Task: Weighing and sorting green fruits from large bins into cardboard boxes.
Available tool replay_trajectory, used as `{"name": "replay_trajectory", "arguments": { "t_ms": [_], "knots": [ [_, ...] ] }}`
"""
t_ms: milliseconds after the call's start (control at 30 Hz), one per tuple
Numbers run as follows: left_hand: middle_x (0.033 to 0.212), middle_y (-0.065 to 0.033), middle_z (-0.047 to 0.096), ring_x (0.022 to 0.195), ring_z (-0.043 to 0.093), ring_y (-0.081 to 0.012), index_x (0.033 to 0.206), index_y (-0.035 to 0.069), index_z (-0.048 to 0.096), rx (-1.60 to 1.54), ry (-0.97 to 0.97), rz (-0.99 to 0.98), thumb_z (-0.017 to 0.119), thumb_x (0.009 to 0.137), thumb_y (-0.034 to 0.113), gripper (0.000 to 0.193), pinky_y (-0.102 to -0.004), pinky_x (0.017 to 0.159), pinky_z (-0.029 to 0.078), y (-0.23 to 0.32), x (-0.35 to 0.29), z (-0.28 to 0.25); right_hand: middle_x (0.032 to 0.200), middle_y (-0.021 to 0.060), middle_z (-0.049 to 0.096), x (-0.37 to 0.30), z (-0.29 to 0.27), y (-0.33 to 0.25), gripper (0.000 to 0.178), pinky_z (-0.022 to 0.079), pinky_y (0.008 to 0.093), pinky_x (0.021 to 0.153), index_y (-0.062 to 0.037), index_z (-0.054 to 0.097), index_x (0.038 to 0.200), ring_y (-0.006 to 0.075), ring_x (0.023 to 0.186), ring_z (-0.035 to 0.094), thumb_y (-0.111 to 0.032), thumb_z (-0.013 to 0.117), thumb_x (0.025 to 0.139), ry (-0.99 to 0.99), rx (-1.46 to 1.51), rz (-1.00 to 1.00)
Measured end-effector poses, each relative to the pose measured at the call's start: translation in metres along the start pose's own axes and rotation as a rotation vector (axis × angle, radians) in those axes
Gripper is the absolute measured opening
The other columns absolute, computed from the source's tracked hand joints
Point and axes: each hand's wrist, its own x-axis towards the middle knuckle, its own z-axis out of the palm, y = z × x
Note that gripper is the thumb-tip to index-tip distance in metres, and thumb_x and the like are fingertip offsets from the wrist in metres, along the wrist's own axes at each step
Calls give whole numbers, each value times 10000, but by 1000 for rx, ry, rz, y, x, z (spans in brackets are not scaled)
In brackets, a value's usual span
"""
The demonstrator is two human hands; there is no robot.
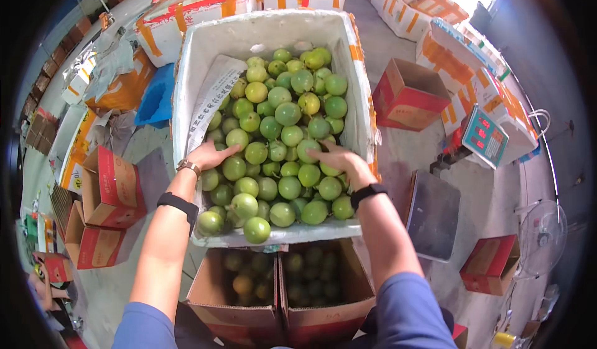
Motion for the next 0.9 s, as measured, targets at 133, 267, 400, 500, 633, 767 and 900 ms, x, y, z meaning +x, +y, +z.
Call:
{"name": "replay_trajectory", "arguments": {
  "t_ms": [133,267,400,500,633,767,900],
  "knots": [
    [1267,-325,498,1223,486,-360,1276,-160,424,-45,-172,95,447,738,799,1100,-360,1030,365,1,-10,10,1462,181,328,2,-6,-4,1018,475,465,903,-75,210,1470,327,1281,415,-713,546,751,-59,-106,-7],
    [1378,-214,449,1298,413,-321,1329,-54,444,-123,-288,-74,399,755,809,1037,-363,1085,307,8,-2,6,1453,169,355,-2,-7,-3,1089,496,431,845,-82,233,1472,317,1228,460,-744,591,684,-72,-31,40],
    [1427,-188,394,1345,346,-259,1346,-25,441,213,-325,40,395,791,777,976,-343,1110,260,9,-4,-9,1407,167,422,7,-9,0,1082,504,440,823,-40,318,1432,322,1122,550,-751,603,668,-78,-71,50],
    [1475,-153,327,1373,274,-214,1419,22,346,-339,-631,-137,489,817,700,918,-335,1119,240,2,-15,-14,1296,221,509,10,-11,1,1073,514,447,798,31,414,1354,323,996,609,-781,573,670,-187,-112,194],
    [1497,-128,272,1358,286,-204,1444,-2,260,-570,-350,184,497,841,662,928,-305,1117,261,-8,-32,6,1232,274,539,1,-12,-1,1118,526,415,763,108,442,1298,312,897,655,-821,507,679,-212,-123,159],
    [1422,-150,394,1258,432,-189,1383,12,407,-996,-774,113,349,815,783,959,-310,1079,306,-20,-32,29,1230,272,542,-6,-12,-2,1110,504,400,815,123,432,1298,290,904,653,-823,438,718,-235,-266,172],
    [1326,-162,482,1185,476,-204,1292,-35,495,-738,-371,51,349,851,743,907,-303,1015,358,-25,-16,57,1367,204,453,-5,-8,5,958,395,392,997,44,365,1384,259,1164,532,-738,375,831,-152,11,-257]
  ]
}}
